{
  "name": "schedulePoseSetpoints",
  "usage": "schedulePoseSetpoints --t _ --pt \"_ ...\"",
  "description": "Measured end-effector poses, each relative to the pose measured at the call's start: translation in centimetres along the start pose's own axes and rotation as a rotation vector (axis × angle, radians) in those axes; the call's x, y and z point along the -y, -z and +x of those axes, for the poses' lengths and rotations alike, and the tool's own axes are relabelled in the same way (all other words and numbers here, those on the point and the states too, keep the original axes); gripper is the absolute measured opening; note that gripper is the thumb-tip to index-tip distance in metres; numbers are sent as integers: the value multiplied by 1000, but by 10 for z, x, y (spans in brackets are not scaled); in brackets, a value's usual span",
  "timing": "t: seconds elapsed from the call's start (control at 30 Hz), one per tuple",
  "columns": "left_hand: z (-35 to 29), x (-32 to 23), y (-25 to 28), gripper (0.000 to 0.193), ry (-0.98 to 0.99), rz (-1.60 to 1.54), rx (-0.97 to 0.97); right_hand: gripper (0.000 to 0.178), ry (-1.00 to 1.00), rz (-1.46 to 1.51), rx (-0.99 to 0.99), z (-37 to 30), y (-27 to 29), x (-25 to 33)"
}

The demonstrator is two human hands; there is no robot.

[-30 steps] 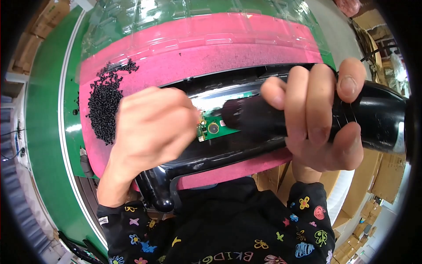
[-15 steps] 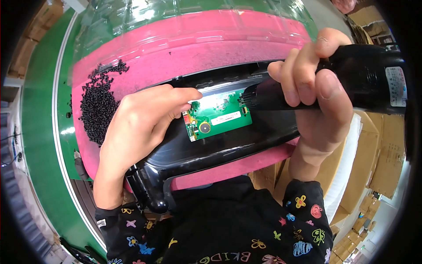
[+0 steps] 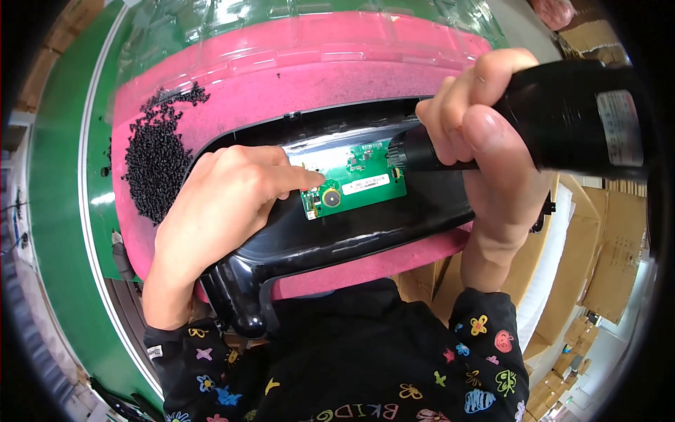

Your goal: Secure a circuit board into a plastic housing using an electric screwdriver and screws.

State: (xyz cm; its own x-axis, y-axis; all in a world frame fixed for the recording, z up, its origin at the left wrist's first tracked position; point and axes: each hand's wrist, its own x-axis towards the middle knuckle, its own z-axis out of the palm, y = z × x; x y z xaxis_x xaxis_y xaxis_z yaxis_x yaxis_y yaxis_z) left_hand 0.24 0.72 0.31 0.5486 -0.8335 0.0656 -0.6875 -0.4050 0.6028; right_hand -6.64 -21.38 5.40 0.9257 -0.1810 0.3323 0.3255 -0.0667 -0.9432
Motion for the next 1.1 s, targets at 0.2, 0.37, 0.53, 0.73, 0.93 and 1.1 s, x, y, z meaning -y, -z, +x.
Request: schedulePoseSetpoints --t 0.2,0.37,0.53,0.73,0.93,1.1 --pt "-6 0 0 41 14 84 -33 27 60 32 88 3 -4 -12" --pt "0 -1 0 40 -3 53 -26 32 24 0 -10 2 -9 -4" --pt "-4 3 0 38 -13 42 -35 33 86 67 -10 -1 0 -15" --pt "3 2 -2 30 -83 -144 -269 28 198 478 199 -3 15 0" --pt "3 -2 -4 34 -163 -286 -264 30 187 797 245 -6 2 -9" --pt "3 -4 -4 35 -221 -329 -250 29 204 820 252 -9 -4 -9"
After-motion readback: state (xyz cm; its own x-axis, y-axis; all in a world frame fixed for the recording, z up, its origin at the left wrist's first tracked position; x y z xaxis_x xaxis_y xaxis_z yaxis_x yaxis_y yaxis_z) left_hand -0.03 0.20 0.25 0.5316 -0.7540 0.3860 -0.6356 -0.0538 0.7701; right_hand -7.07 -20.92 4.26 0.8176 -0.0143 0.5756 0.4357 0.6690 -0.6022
